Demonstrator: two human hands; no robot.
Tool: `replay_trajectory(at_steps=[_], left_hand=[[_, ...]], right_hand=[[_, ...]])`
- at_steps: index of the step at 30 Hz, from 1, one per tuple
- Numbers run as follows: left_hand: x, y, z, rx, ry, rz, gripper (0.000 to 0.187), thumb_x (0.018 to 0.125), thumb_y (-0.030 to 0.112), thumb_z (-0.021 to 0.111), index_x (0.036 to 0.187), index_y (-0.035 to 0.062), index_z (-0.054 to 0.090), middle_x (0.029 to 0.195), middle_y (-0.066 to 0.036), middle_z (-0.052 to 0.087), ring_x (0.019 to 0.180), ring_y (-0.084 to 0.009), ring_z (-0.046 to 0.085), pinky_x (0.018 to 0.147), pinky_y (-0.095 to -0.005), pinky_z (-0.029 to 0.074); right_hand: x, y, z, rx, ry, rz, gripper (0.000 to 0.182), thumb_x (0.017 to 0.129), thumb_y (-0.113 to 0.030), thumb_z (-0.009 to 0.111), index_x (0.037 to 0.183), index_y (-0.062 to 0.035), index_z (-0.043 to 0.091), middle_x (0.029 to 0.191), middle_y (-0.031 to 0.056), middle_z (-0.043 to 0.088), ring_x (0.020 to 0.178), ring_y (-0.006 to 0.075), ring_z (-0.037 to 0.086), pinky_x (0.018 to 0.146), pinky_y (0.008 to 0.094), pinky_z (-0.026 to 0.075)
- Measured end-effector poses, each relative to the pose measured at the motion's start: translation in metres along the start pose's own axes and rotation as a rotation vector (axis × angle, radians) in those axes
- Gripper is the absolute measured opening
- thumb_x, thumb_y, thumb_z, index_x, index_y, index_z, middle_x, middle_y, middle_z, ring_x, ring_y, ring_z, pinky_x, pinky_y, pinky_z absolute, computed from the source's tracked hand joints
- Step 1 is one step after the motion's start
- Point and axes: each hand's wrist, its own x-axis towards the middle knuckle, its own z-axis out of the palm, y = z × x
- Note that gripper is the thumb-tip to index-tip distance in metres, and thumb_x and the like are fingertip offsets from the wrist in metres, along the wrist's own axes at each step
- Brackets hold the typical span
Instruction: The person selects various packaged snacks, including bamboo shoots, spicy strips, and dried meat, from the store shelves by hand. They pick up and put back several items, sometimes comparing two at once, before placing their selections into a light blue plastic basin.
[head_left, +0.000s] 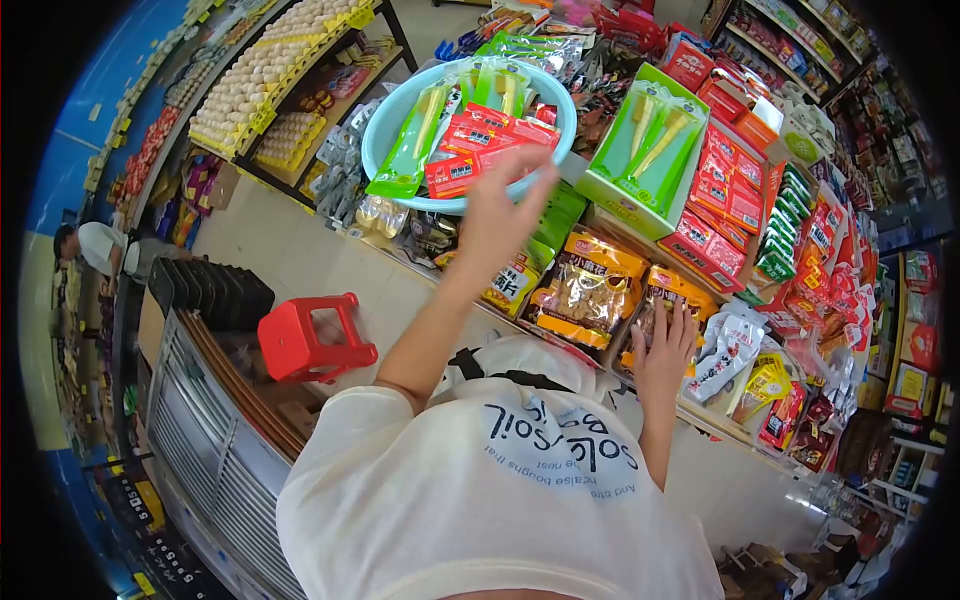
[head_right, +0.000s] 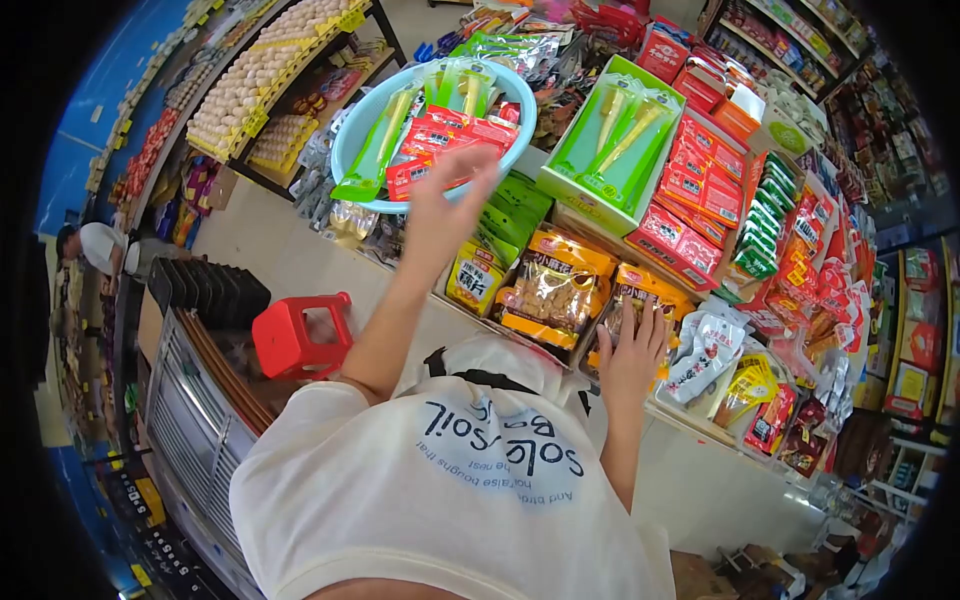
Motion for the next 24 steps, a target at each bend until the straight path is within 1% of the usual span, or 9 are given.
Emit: replay_trajectory(at_steps=[3,4,6,7,9,12,16,21,24], left_hand=[[0.037,-0.012,-0.042,0.602,-0.084,0.037,0.063,0.073,0.024,0.081,0.127,0.0054,0.054,0.127,-0.015,0.059,0.123,-0.0292,0.052,0.101,-0.042,0.043],[0.046,-0.02,-0.05,0.601,-0.082,0.038,0.063,0.073,0.024,0.081,0.127,0.0054,0.054,0.127,-0.015,0.059,0.123,-0.0292,0.052,0.101,-0.042,0.043],[0.061,-0.037,-0.058,1.018,-0.304,0.021,0.097,0.058,0.034,0.088,0.14,0.0102,0.041,0.145,-0.016,0.041,0.138,-0.0338,0.032,0.111,-0.0493,0.03],[0.069,-0.042,-0.058,1.017,-0.301,0.021,0.097,0.058,0.034,0.088,0.14,0.0102,0.041,0.145,-0.016,0.041,0.138,-0.0338,0.032,0.111,-0.0493,0.03],[0.086,-0.051,-0.058,1.117,-0.592,0.142,0.117,0.047,0.039,0.091,0.145,0.0134,0.032,0.153,-0.015,0.028,0.142,-0.0348,0.023,0.115,-0.0509,0.021],[0.099,-0.066,-0.052,1.076,-0.779,0.152,0.118,0.044,0.039,0.091,0.144,0.0136,0.034,0.149,-0.015,0.034,0.138,-0.0341,0.031,0.116,-0.0499,0.019],[0.103,-0.058,-0.042,1.083,-0.806,0.1,0.11,0.047,0.036,0.091,0.14,0.014,0.038,0.135,-0.014,0.049,0.129,-0.0339,0.042,0.113,-0.0496,0.024],[0.104,-0.044,-0.042,1.134,-0.815,0.124,0.059,0.059,0.032,0.086,0.107,0.0081,0.063,0.099,-0.012,0.065,0.101,-0.0313,0.059,0.09,-0.0403,0.045],[0.112,-0.038,-0.053,1.007,-0.704,0.139,0.044,0.065,0.029,0.083,0.1,0.0073,0.067,0.093,-0.013,0.067,0.088,-0.0324,0.063,0.08,-0.0379,0.049]], right_hand=[[0.003,0.0,-0.001,-0.012,0.007,-0.024,0.052,0.09,-0.029,0.062,0.136,-0.0079,0.048,0.145,0.0172,0.039,0.132,0.0388,0.034,0.111,0.0504,0.024],[0.004,0.0,0.0,-0.012,0.008,-0.026,0.052,0.09,-0.029,0.062,0.136,-0.0079,0.048,0.145,0.0172,0.039,0.132,0.0388,0.034,0.111,0.0504,0.024],[0.005,0.001,0.001,-0.027,0.012,-0.028,0.052,0.089,-0.029,0.062,0.135,-0.0079,0.049,0.144,0.0175,0.041,0.132,0.0389,0.035,0.11,0.0511,0.025],[0.005,0.001,0.001,-0.028,0.013,-0.03,0.052,0.089,-0.029,0.062,0.135,-0.0079,0.049,0.144,0.0175,0.041,0.132,0.0389,0.035,0.11,0.0511,0.025],[0.005,0.0,0.001,-0.034,0.011,-0.025,0.052,0.089,-0.029,0.063,0.134,-0.0078,0.049,0.143,0.0177,0.041,0.131,0.0389,0.036,0.109,0.0516,0.026],[0.005,0.002,0.002,-0.027,0.006,-0.022,0.052,0.089,-0.03,0.063,0.134,-0.008,0.05,0.142,0.0178,0.042,0.131,0.0391,0.036,0.109,0.0517,0.026],[0.003,0.002,0.003,-0.022,0.019,-0.007,0.052,0.089,-0.029,0.063,0.134,-0.0082,0.05,0.142,0.0178,0.042,0.131,0.0387,0.036,0.109,0.0511,0.027],[0.003,-0.002,-0.003,0.003,0.04,-0.028,0.052,0.088,-0.028,0.063,0.134,-0.0084,0.05,0.141,0.0184,0.043,0.131,0.0372,0.037,0.111,0.0498,0.026],[0.003,0.0,-0.003,0.024,0.028,-0.013,0.053,0.088,-0.028,0.064,0.134,-0.0084,0.05,0.141,0.0186,0.043,0.131,0.0374,0.036,0.111,0.0503,0.025]])
